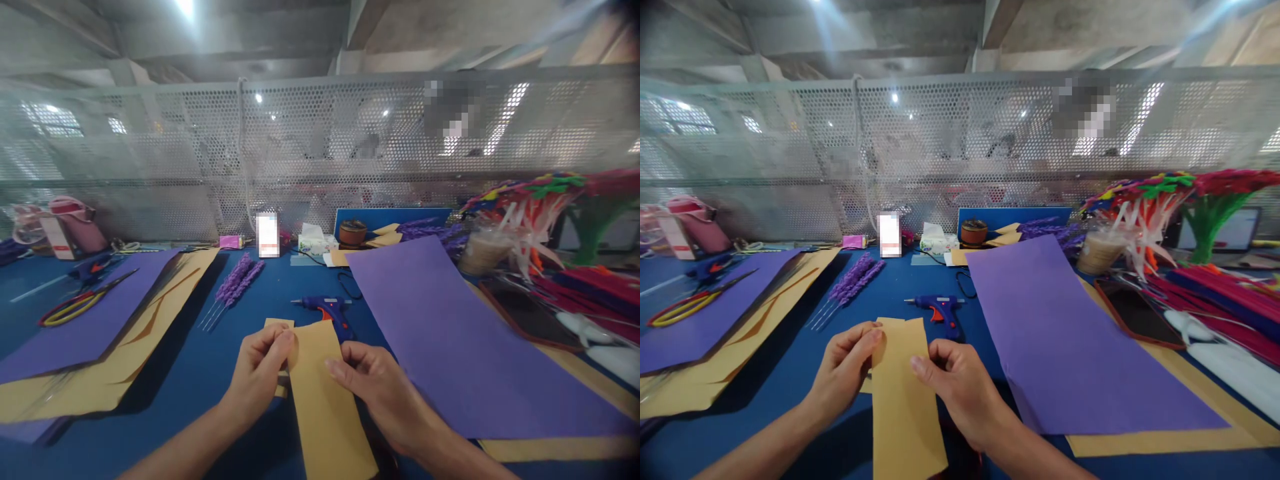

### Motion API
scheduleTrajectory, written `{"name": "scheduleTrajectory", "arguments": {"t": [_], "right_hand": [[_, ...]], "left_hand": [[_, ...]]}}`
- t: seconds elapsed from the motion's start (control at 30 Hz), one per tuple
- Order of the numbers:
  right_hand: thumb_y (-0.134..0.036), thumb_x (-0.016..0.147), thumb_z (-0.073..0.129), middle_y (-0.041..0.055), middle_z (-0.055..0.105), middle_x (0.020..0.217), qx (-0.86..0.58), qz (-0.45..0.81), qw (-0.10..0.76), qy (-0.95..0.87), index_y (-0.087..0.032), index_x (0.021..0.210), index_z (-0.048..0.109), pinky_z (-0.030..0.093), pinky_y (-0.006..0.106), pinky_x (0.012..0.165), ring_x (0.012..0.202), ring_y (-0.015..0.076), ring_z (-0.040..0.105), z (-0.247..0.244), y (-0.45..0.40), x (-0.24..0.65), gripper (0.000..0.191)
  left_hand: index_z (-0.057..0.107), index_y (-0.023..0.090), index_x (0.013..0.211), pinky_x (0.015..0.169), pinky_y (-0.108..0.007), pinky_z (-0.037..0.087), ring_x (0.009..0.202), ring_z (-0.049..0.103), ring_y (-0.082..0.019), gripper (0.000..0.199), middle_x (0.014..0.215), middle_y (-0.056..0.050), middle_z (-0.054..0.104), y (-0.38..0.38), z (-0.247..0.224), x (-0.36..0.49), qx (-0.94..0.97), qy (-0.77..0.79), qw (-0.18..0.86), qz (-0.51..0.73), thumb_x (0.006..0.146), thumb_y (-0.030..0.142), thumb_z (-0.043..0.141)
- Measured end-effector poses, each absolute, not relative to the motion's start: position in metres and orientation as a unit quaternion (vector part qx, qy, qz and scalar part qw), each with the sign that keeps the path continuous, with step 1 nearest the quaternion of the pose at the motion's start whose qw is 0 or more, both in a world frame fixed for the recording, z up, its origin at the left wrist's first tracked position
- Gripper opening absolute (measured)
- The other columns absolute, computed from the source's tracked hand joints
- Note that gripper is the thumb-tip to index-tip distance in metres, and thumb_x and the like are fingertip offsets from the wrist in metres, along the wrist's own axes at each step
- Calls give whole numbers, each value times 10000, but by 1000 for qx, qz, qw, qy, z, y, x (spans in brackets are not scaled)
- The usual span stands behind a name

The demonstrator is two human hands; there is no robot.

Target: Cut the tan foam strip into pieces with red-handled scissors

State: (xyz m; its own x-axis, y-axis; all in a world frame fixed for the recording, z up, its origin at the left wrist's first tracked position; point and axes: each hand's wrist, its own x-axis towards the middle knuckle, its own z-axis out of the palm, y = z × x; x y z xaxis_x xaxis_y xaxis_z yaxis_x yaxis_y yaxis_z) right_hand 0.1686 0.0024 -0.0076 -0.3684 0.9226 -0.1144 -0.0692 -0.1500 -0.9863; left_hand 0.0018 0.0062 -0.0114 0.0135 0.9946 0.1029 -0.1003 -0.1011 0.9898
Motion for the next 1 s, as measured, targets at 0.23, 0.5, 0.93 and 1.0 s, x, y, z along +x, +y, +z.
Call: {"name": "scheduleTrajectory", "arguments": {"t": [0.23,0.5,0.93,1.0], "right_hand": [[-365,730,579,-3,605,638,-404,647,382,-522,-167,668,569,420,274,578,611,141,542,-7,1,170,208],[-375,715,588,9,627,646,-408,653,390,-505,-168,678,582,437,273,549,589,147,558,-4,3,170,210],[-407,670,619,10,633,650,-423,625,447,-480,-172,650,578,455,285,523,548,154,576,-2,11,176,240],[-413,671,615,8,638,657,-428,618,456,-476,-174,652,579,457,290,534,550,153,577,-1,12,177,242]], "left_hand": [[423,158,485,463,-213,285,463,319,-79,393,483,35,378,11,-9,-1,473,413,550,551,808,379,388],[423,172,530,437,-208,248,444,324,-75,351,479,53,357,11,-9,3,474,449,527,544,796,400,412],[355,182,525,419,-215,197,428,249,-68,359,457,73,312,-1,-8,12,594,466,502,422,790,415,420],[387,175,525,429,-217,222,431,294,-74,387,452,58,360,-1,-8,12,591,469,508,416,813,431,353]]}}
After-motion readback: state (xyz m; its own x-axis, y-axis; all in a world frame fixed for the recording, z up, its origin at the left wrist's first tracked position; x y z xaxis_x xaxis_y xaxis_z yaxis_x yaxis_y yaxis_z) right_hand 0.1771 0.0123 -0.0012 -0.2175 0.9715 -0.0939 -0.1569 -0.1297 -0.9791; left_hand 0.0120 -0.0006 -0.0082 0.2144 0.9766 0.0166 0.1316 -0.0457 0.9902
